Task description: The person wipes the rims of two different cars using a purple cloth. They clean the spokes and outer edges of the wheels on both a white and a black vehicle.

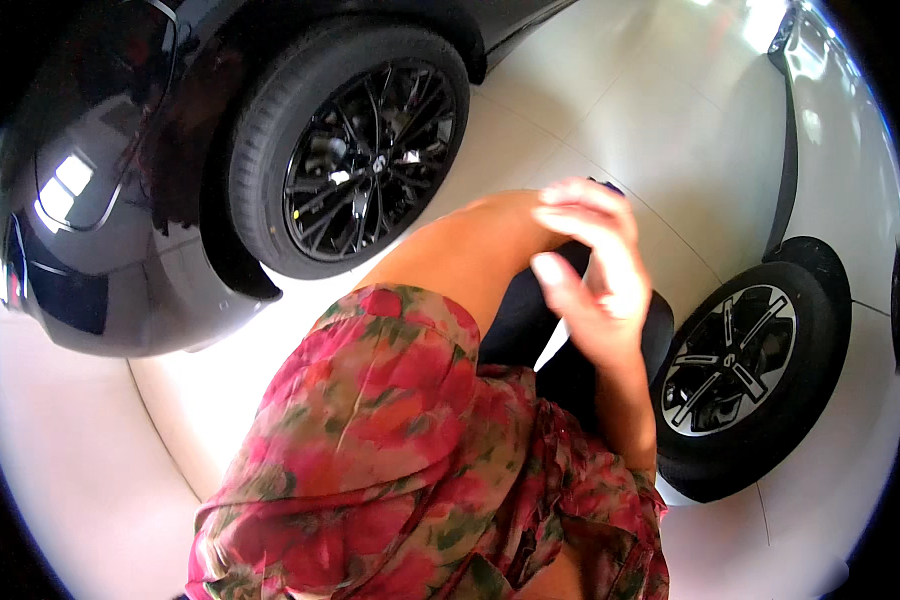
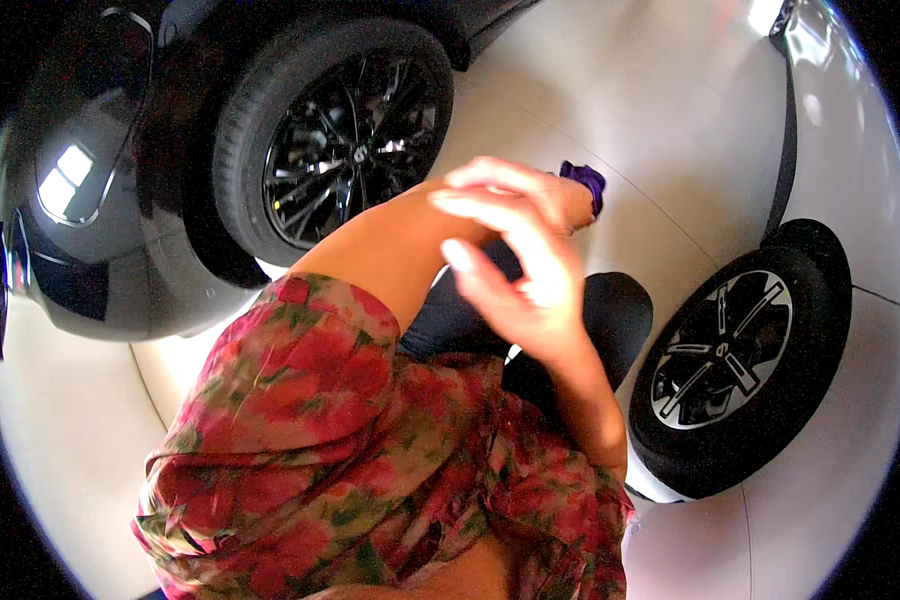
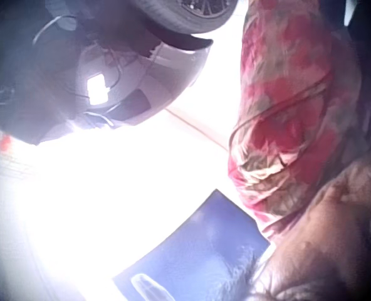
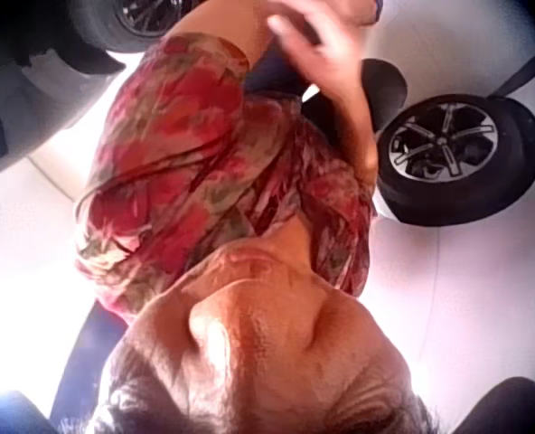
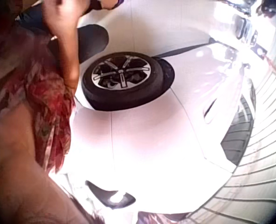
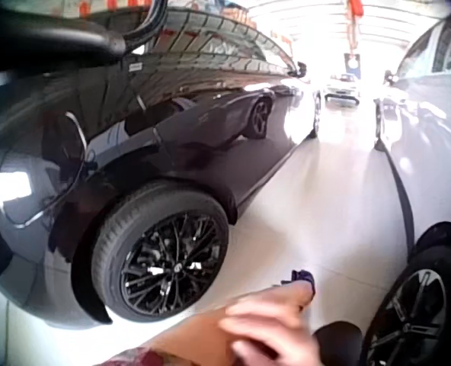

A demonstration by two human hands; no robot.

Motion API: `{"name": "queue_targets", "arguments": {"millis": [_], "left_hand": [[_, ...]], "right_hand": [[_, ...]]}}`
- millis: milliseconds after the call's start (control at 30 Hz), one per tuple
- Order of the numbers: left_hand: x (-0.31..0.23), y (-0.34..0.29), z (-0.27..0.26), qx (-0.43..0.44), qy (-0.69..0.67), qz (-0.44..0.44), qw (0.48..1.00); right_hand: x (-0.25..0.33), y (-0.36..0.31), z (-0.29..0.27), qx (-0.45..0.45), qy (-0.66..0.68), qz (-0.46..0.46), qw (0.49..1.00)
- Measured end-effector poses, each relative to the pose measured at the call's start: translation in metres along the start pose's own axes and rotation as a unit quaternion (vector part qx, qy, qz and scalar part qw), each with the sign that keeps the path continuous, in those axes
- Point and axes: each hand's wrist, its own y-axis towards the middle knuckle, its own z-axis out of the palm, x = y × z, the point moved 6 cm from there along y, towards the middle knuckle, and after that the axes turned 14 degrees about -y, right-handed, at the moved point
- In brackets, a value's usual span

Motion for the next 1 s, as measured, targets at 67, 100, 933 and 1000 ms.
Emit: {"name": "queue_targets", "arguments": {"millis": [67, 100, 933, 1000], "left_hand": [[0.007, -0.003, 0.018, 0.003, -0.034, -0.034, 0.999], [0.011, -0.002, 0.02, 0.001, -0.046, -0.045, 0.998], [0.005, -0.013, 0.014, -0.113, -0.129, -0.133, 0.976], [0.004, -0.012, 0.018, -0.083, -0.114, -0.127, 0.982]], "right_hand": [[0.018, -0.006, 0.039, 0.133, -0.08, -0.1, 0.983], [0.02, -0.015, 0.05, 0.119, -0.109, -0.122, 0.979], [0.025, 0.019, 0.083, 0.219, -0.262, -0.167, 0.925], [0.02, 0.018, 0.098, 0.268, -0.162, -0.193, 0.93]]}}
